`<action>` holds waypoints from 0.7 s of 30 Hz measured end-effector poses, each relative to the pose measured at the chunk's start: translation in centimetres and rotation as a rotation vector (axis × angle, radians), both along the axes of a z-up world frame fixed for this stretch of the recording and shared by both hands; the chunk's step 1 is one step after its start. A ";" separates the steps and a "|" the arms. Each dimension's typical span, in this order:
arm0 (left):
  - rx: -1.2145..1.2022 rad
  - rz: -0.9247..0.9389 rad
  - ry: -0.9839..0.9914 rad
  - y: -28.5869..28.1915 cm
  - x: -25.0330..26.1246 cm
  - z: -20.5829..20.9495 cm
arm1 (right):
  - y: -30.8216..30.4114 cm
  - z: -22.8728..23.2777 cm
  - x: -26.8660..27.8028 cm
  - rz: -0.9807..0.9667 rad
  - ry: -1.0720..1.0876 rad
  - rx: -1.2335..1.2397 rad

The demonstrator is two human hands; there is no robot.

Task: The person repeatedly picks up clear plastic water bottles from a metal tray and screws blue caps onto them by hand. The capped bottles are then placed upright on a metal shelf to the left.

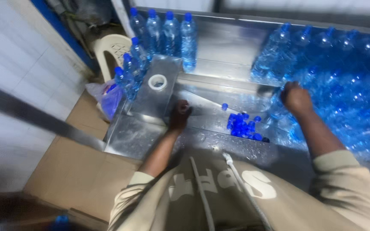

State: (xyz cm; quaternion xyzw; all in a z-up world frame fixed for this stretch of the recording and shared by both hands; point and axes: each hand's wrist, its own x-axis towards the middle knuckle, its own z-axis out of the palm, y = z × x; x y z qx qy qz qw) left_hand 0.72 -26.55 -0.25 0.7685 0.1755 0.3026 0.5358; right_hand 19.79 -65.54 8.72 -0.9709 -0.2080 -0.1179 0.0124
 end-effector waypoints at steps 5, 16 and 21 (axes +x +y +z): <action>-0.672 -0.426 0.412 -2.2 0.2 -0.6 | 2.7 3.8 -5.3 0.500 -0.120 0.314; -0.480 -0.162 0.017 2.8 -5.0 1.1 | 10.7 -2.1 -8.7 -0.010 0.984 1.280; -0.991 -0.094 0.051 5.6 -5.7 0.2 | 12.7 0.4 -8.7 0.330 0.923 1.340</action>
